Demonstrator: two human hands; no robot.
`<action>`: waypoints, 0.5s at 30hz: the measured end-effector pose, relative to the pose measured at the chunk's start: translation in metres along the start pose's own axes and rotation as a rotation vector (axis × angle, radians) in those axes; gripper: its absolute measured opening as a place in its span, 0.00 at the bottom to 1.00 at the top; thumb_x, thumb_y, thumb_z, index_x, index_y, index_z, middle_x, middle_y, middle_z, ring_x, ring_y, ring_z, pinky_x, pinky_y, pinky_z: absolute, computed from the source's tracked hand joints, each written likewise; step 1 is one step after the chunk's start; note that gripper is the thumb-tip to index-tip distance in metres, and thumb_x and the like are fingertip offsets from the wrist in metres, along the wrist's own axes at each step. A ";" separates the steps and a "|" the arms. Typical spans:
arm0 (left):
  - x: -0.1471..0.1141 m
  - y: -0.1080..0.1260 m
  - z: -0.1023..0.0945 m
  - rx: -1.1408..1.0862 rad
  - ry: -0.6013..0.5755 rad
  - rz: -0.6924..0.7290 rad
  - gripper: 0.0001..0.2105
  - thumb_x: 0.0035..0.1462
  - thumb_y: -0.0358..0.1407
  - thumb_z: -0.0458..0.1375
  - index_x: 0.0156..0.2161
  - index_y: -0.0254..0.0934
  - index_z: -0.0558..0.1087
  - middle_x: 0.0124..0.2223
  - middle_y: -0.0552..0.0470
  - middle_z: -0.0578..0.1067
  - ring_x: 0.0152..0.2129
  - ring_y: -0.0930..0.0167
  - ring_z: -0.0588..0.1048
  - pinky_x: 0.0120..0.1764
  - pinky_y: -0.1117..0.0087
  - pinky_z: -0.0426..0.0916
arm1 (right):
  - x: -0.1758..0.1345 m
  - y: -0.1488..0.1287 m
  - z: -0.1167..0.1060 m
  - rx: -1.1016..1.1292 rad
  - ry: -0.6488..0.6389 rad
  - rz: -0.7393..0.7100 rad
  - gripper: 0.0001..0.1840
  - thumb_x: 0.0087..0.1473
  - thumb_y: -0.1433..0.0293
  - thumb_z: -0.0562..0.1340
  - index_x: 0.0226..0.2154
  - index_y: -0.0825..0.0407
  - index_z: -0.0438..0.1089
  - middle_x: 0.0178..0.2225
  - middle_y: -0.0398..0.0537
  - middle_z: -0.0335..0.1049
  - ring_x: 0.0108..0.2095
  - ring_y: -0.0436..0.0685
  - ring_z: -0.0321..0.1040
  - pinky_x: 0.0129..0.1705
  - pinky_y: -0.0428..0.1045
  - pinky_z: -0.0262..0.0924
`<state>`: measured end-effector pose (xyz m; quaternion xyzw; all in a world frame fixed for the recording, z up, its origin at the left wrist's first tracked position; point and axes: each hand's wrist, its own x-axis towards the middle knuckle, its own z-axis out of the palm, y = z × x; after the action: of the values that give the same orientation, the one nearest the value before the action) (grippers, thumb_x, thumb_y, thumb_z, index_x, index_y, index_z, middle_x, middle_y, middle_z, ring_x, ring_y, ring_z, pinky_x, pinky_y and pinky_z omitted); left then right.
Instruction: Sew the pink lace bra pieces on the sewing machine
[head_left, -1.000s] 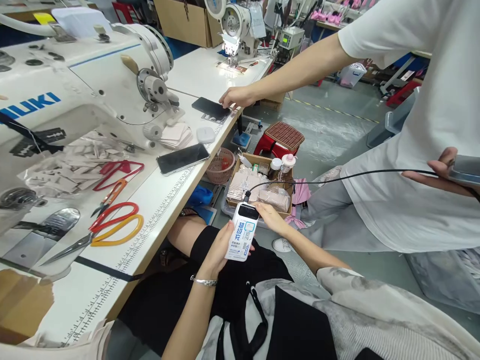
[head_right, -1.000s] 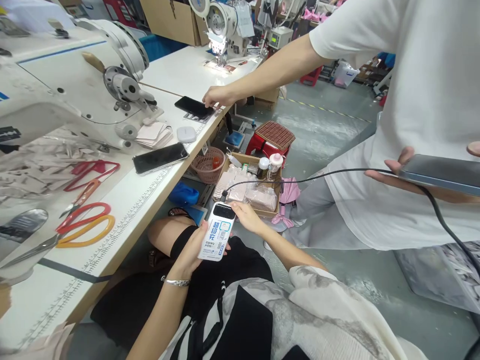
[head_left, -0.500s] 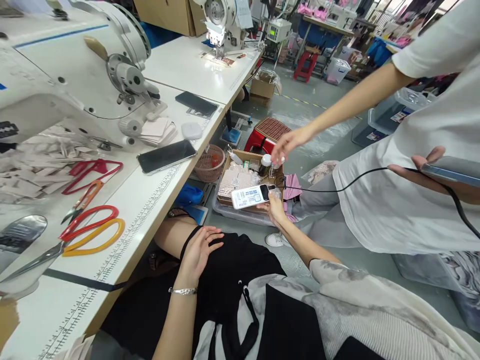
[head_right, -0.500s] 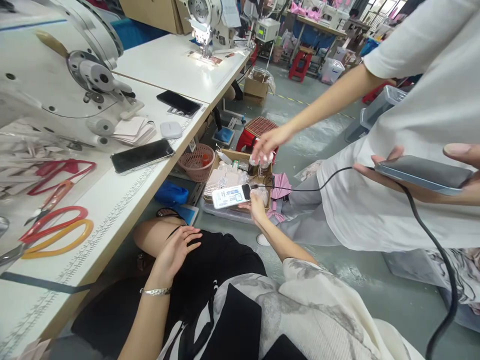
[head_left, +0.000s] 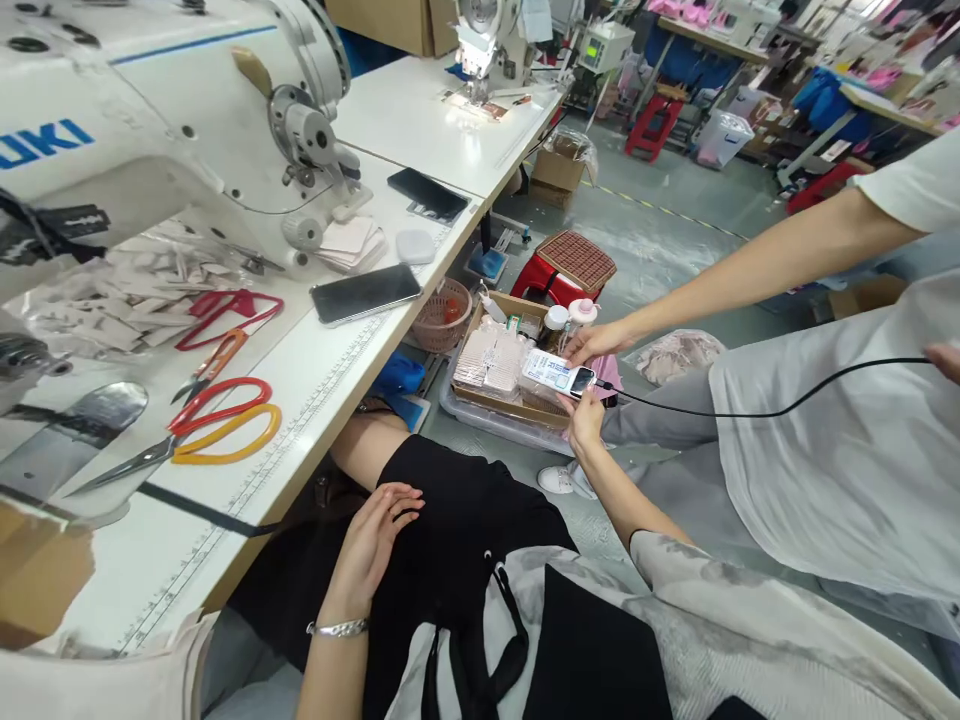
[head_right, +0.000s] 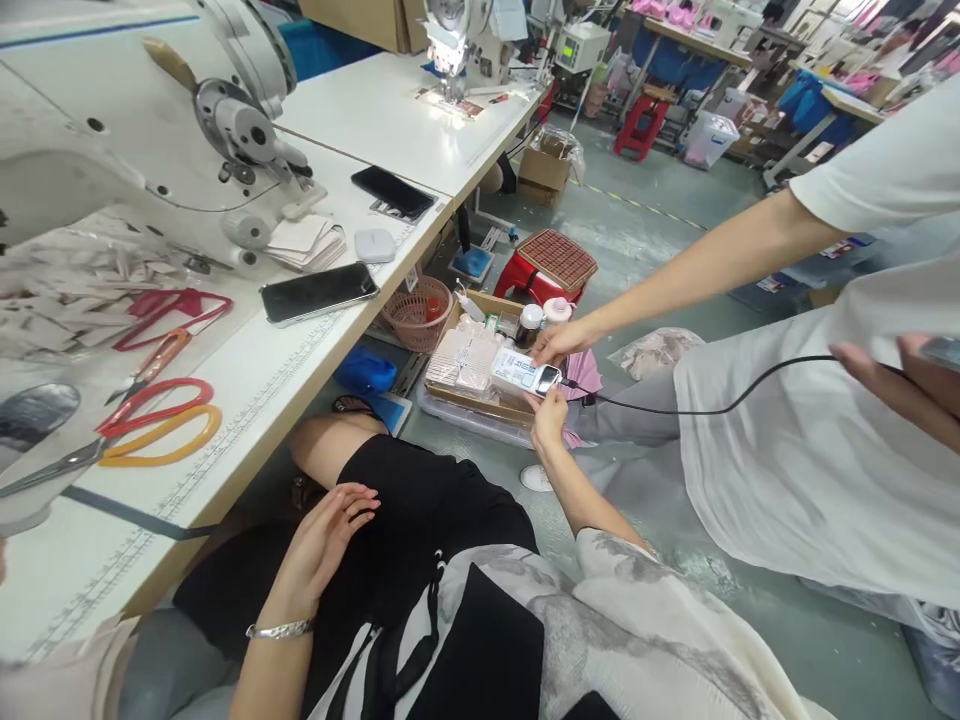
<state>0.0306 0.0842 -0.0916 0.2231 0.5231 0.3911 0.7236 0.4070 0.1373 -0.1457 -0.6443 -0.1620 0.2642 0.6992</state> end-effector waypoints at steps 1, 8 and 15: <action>-0.004 0.000 -0.004 -0.005 0.021 0.012 0.23 0.40 0.50 0.75 0.34 0.34 0.78 0.35 0.46 0.81 0.33 0.65 0.79 0.36 0.69 0.74 | -0.001 -0.002 0.002 0.008 0.009 0.001 0.25 0.50 0.45 0.60 0.34 0.51 0.65 0.37 0.56 0.75 0.38 0.59 0.77 0.46 0.60 0.76; -0.040 -0.004 -0.031 0.028 0.215 0.151 0.19 0.46 0.48 0.72 0.32 0.34 0.77 0.34 0.44 0.80 0.31 0.66 0.78 0.35 0.69 0.72 | -0.003 -0.038 0.027 0.109 -0.104 0.050 0.21 0.54 0.49 0.60 0.38 0.48 0.64 0.46 0.53 0.74 0.47 0.59 0.75 0.58 0.65 0.67; -0.139 0.025 -0.057 0.623 -0.128 0.223 0.17 0.62 0.48 0.61 0.49 0.41 0.80 0.44 0.44 0.81 0.39 0.64 0.79 0.43 0.66 0.74 | -0.053 -0.057 0.082 0.028 -0.373 -0.048 0.20 0.50 0.55 0.69 0.38 0.49 0.67 0.41 0.50 0.73 0.40 0.59 0.74 0.52 0.64 0.69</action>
<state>-0.0516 -0.0173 -0.0123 0.5134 0.5436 0.2744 0.6047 0.3265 0.1717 -0.0736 -0.5703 -0.3008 0.3645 0.6719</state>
